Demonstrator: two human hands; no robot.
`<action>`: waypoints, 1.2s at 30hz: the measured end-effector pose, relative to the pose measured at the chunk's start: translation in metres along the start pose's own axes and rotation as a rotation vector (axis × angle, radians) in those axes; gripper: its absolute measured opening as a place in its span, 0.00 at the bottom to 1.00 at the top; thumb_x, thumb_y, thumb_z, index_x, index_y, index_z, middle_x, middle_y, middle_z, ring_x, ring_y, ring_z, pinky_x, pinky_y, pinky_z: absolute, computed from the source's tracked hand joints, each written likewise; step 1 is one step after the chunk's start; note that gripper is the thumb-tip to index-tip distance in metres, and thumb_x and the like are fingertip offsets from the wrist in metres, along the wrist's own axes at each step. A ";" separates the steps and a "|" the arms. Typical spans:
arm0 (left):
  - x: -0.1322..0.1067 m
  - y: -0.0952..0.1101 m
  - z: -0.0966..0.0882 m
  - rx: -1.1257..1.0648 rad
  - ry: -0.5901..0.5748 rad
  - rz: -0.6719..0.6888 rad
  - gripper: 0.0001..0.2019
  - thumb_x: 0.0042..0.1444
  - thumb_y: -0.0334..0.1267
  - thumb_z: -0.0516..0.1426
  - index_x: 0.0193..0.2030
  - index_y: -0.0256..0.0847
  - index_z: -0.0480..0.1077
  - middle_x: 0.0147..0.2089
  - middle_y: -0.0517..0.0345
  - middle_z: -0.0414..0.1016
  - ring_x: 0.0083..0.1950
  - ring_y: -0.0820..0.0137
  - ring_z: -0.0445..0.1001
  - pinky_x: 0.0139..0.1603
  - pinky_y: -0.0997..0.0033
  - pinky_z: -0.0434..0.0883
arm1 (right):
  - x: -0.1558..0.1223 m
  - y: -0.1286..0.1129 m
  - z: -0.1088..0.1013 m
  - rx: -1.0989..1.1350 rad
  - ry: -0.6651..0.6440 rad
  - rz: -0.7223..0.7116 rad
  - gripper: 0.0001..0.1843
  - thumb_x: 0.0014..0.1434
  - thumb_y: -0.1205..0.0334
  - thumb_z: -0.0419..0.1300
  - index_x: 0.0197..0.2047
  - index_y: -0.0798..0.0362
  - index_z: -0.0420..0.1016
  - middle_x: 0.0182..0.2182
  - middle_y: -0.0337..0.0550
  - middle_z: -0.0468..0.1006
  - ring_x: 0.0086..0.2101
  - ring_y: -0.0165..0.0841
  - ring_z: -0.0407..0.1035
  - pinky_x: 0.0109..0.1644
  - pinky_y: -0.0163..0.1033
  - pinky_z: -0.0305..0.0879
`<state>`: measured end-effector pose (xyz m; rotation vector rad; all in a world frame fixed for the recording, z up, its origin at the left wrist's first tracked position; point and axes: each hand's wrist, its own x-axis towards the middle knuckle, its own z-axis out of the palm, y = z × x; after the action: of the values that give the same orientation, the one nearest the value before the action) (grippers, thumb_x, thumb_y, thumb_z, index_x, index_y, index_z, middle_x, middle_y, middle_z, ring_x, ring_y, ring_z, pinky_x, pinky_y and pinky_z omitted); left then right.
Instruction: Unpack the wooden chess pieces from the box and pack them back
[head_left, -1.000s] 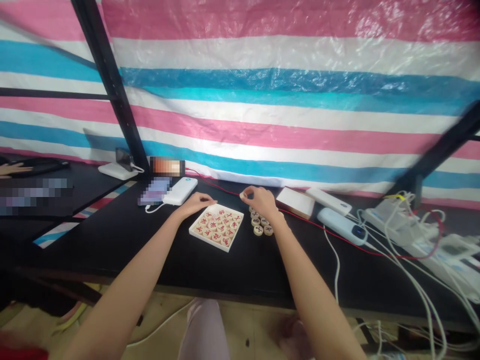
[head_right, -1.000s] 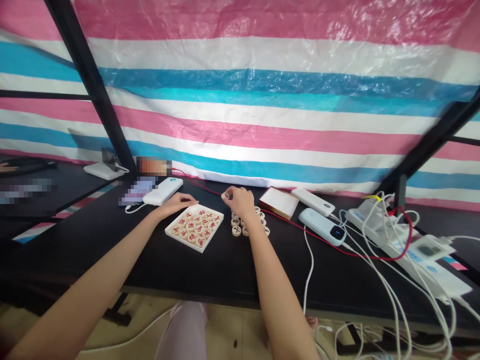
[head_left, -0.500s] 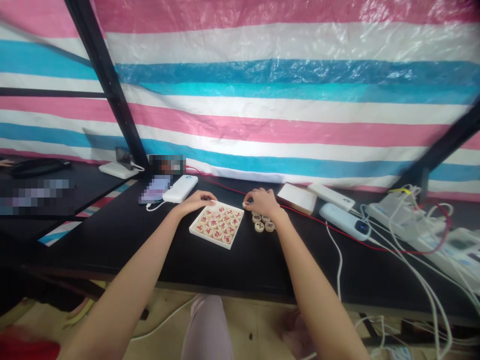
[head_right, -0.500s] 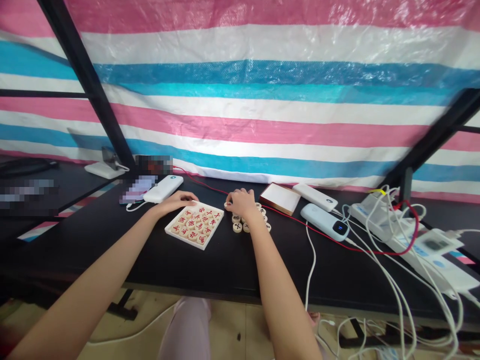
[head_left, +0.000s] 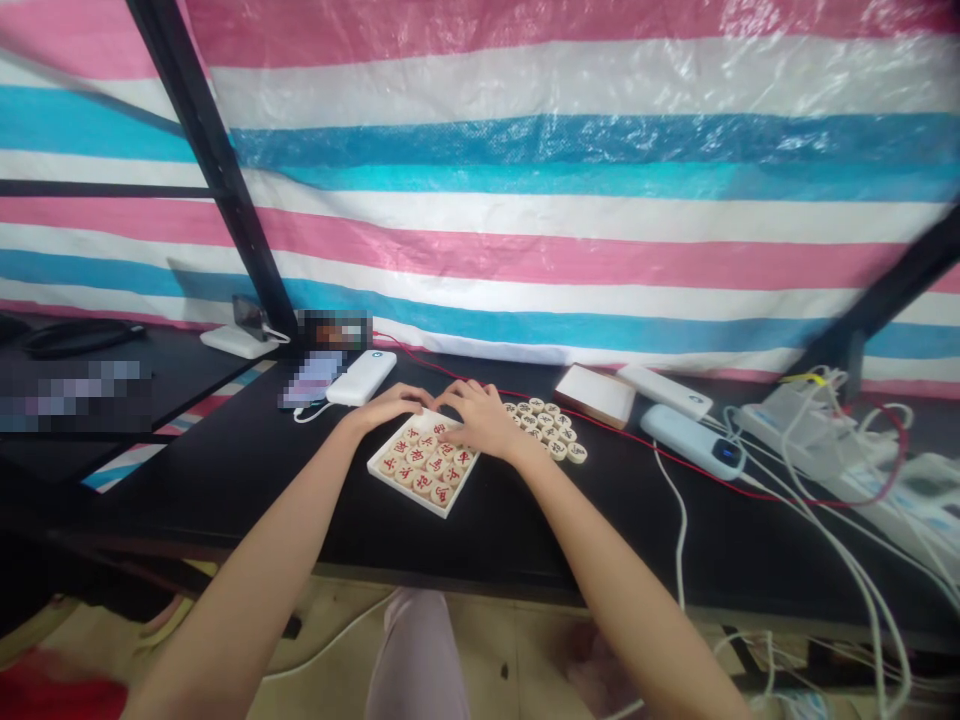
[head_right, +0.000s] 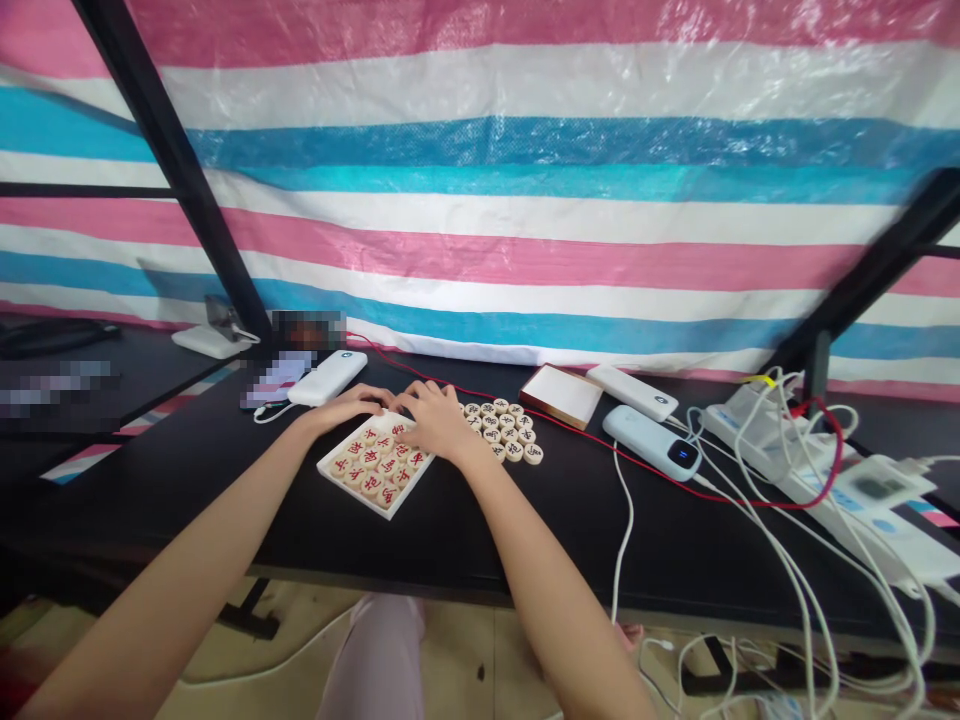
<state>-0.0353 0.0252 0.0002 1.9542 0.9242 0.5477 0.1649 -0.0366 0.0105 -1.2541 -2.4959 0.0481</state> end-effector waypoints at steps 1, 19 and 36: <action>0.000 0.000 0.000 -0.001 -0.008 0.006 0.10 0.42 0.35 0.54 0.31 0.36 0.73 0.37 0.57 0.75 0.43 0.63 0.70 0.49 0.67 0.62 | 0.000 -0.002 0.001 -0.016 0.001 -0.003 0.19 0.52 0.53 0.63 0.48 0.45 0.72 0.48 0.42 0.69 0.48 0.38 0.59 0.49 0.45 0.50; 0.000 0.001 -0.001 -0.003 -0.052 0.032 0.09 0.42 0.34 0.53 0.29 0.37 0.74 0.44 0.53 0.75 0.46 0.62 0.70 0.50 0.65 0.63 | -0.002 0.028 -0.013 0.059 0.134 0.338 0.11 0.56 0.52 0.58 0.38 0.46 0.76 0.46 0.42 0.72 0.48 0.39 0.59 0.49 0.47 0.52; 0.000 0.000 0.001 -0.024 -0.034 0.003 0.09 0.42 0.34 0.53 0.28 0.37 0.74 0.44 0.53 0.76 0.47 0.61 0.70 0.51 0.65 0.62 | -0.005 0.019 -0.012 0.185 -0.135 0.064 0.16 0.50 0.49 0.63 0.44 0.36 0.75 0.48 0.38 0.68 0.50 0.39 0.59 0.52 0.50 0.51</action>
<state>-0.0348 0.0246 0.0002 1.9383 0.8898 0.5227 0.1864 -0.0306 0.0167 -1.2902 -2.4947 0.3827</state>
